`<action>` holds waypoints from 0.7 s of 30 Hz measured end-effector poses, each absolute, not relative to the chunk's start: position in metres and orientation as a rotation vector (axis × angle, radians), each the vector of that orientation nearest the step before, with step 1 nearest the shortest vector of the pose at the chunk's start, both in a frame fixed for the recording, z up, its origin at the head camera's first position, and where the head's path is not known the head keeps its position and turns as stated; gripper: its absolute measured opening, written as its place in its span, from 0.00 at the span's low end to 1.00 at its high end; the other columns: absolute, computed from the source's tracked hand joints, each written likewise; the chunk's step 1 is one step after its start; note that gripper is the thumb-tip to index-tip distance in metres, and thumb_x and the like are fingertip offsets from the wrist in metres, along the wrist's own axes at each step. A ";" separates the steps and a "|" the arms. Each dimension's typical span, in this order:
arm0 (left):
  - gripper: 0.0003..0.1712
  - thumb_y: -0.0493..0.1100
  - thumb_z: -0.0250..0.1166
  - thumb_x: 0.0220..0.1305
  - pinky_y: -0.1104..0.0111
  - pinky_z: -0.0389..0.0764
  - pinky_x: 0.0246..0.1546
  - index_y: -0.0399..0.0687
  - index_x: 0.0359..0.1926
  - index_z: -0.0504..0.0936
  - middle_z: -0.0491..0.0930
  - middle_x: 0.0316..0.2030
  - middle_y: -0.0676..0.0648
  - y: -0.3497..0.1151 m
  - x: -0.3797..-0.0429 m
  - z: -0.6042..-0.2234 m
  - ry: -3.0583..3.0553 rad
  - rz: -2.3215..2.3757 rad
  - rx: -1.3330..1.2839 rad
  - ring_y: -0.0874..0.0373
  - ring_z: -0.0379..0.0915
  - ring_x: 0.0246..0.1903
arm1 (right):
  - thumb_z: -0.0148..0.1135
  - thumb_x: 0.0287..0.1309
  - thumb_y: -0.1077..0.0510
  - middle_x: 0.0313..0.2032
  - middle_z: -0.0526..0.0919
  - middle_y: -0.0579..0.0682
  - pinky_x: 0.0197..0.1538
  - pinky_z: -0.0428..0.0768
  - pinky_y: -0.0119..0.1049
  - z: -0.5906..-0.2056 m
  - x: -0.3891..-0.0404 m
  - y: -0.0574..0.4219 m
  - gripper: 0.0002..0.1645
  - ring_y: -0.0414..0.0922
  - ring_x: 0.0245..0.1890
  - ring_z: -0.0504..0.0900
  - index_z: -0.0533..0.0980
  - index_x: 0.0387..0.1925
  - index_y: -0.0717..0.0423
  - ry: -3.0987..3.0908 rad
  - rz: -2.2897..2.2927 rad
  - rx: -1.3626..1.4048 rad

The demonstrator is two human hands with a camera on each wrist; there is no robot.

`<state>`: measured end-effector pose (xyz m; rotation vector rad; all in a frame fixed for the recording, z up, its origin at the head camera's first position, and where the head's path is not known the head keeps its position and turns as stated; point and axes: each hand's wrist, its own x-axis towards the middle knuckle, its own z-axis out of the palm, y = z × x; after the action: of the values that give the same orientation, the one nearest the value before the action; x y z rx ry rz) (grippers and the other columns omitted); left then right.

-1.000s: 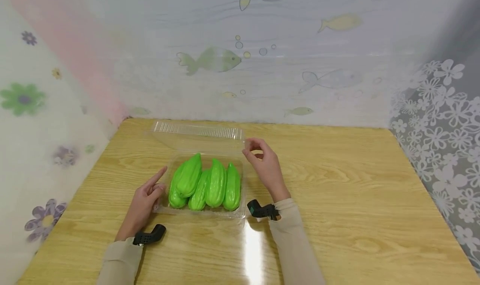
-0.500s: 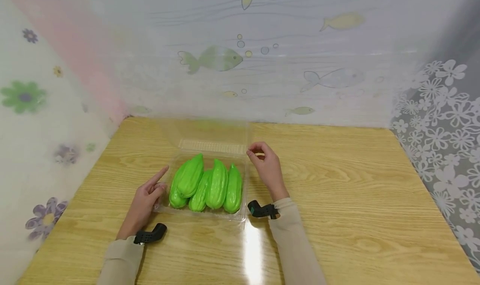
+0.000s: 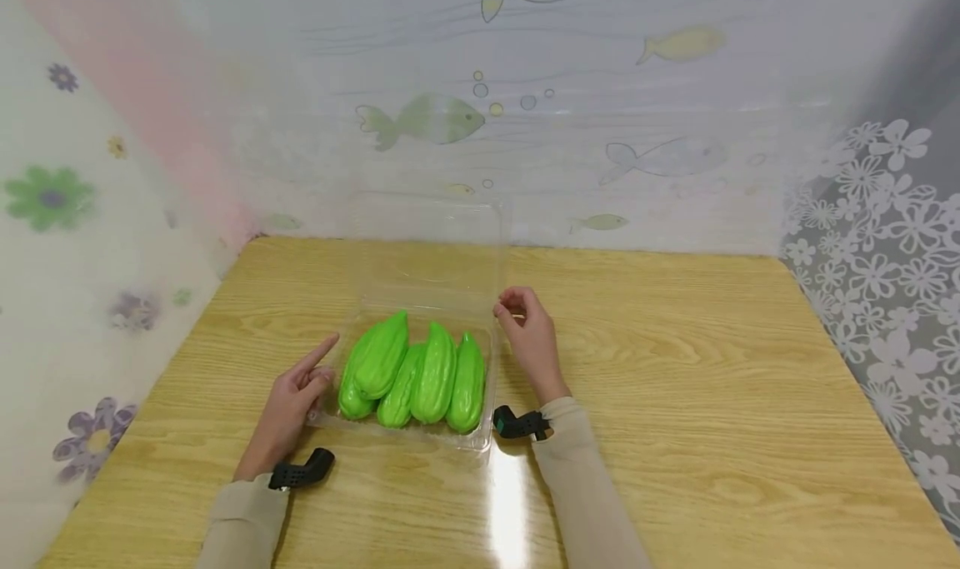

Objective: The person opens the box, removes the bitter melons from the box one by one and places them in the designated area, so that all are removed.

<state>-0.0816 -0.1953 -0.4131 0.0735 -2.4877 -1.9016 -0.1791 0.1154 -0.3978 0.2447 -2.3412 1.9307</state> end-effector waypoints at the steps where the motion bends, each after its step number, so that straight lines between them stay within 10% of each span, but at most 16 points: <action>1: 0.28 0.36 0.53 0.62 0.71 0.62 0.15 0.56 0.64 0.63 0.74 0.32 0.37 -0.195 -0.081 -0.412 -2.488 -1.895 0.075 0.65 0.57 0.17 | 0.55 0.58 0.63 0.40 0.76 0.59 0.48 0.71 0.42 -0.398 -0.179 0.115 0.12 0.49 0.43 0.75 0.69 0.43 0.65 -2.343 1.929 0.243; 21: 0.31 0.35 0.52 0.62 0.71 0.61 0.11 0.60 0.65 0.59 0.74 0.29 0.37 -0.195 -0.082 -0.413 -2.476 -1.936 0.077 0.65 0.56 0.14 | 0.55 0.57 0.66 0.38 0.75 0.59 0.39 0.75 0.33 -0.422 -0.188 0.108 0.19 0.49 0.36 0.76 0.67 0.50 0.64 -2.255 2.029 0.159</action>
<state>-0.0820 -0.1946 -0.4128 0.0771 -2.4759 -1.9360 -0.1884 0.1083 -0.4224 0.1594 -2.2551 2.0287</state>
